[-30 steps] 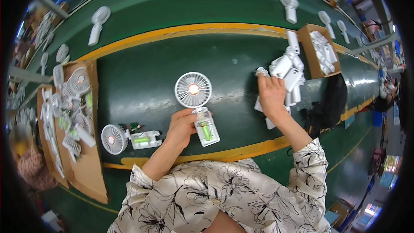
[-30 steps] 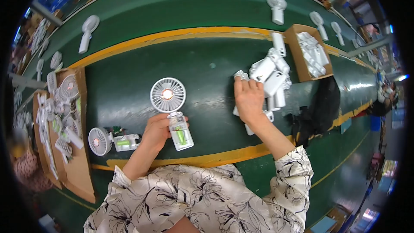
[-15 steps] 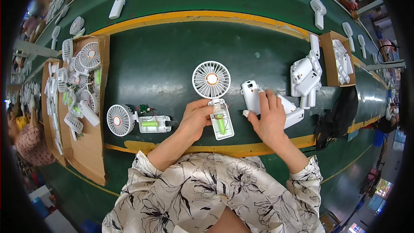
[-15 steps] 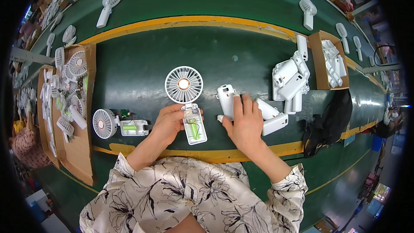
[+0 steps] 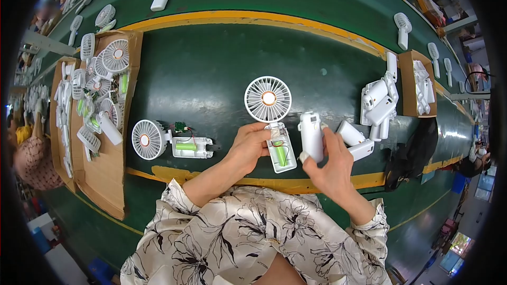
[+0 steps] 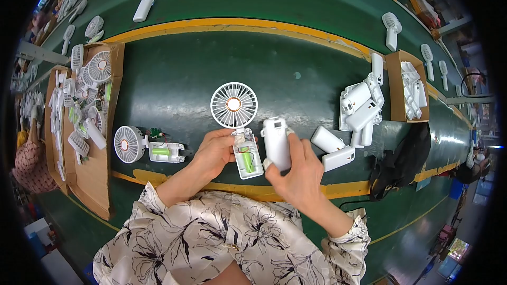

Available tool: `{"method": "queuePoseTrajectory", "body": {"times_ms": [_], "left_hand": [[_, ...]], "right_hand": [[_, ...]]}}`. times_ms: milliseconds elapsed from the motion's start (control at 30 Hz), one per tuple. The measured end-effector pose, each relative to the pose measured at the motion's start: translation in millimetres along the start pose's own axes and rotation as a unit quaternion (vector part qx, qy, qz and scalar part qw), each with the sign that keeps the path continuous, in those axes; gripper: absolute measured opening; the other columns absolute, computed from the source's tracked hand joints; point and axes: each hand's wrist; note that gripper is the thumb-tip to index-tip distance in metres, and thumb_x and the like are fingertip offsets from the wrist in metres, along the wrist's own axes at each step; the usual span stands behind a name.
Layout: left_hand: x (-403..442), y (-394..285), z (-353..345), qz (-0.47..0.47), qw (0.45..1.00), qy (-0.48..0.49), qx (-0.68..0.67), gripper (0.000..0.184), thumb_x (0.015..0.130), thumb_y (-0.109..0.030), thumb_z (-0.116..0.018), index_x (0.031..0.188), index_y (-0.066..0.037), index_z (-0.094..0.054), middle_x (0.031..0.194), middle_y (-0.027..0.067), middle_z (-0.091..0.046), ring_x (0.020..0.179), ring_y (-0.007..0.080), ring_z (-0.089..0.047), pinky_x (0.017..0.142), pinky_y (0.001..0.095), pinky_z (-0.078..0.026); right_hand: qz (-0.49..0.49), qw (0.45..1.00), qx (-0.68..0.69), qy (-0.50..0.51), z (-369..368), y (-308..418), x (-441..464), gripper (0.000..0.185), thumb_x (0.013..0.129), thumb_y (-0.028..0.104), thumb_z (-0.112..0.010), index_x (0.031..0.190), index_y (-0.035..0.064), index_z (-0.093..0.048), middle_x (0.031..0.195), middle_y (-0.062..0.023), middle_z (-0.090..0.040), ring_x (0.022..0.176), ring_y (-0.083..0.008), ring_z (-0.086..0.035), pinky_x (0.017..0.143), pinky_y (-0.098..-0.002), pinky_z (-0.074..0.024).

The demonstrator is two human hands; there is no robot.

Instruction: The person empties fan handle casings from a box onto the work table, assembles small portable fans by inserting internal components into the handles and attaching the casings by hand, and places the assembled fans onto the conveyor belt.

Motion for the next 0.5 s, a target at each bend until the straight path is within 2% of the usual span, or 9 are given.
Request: {"method": "queuePoseTrajectory", "body": {"times_ms": [100,200,400,500], "left_hand": [[-1,-2,-2,-0.001,1.0,-0.012,-0.013,0.021,0.08,-0.01,-0.048,0.096,0.002,-0.056,0.088,0.0083,-0.059,0.08,0.017,-0.06,0.072,0.0332,-0.05],[1,-2,1,0.008,0.999,0.008,-0.035,0.027,0.084,-0.022,-0.044,0.097,0.0,-0.054,0.09,0.0078,-0.059,0.08,0.0166,-0.058,0.071,0.0335,-0.048],[-1,-2,0,0.004,0.998,0.011,-0.057,0.032,0.087,-0.031,-0.041,0.098,-0.003,-0.053,0.095,0.0076,-0.057,0.087,0.0169,-0.056,0.075,0.0343,-0.047],[-3,-3,-2,0.002,0.998,0.017,-0.064,0.034,0.087,-0.033,-0.041,0.1,-0.003,-0.052,0.095,0.0074,-0.056,0.088,0.0172,-0.056,0.076,0.0344,-0.046]], "right_hand": [[0.051,0.997,-0.014,0.05,9,20,-7,0.054,0.058,0.016,-0.064,0.104,-0.0069,-0.046,0.077,-0.0146,-0.047,0.062,-0.0293,-0.053,0.053,-0.0364,-0.0445],[0.083,0.994,-0.023,0.067,3,29,-8,0.054,0.058,0.014,-0.063,0.104,-0.0079,-0.045,0.075,-0.0138,-0.047,0.06,-0.0277,-0.052,0.05,-0.0352,-0.0438],[0.1,0.991,-0.026,0.086,-10,39,1,0.051,0.057,0.013,-0.064,0.1,-0.0081,-0.046,0.074,-0.0139,-0.047,0.06,-0.0283,-0.053,0.049,-0.0368,-0.0448],[0.128,0.988,-0.041,0.075,-16,38,5,0.053,0.056,0.014,-0.064,0.099,-0.0103,-0.045,0.073,-0.013,-0.046,0.059,-0.0262,-0.054,0.044,-0.0334,-0.0447]]}}
Point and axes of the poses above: each hand's wrist, its own x-axis towards the middle knuckle, its own z-axis out of the back of the hand, y = z × x
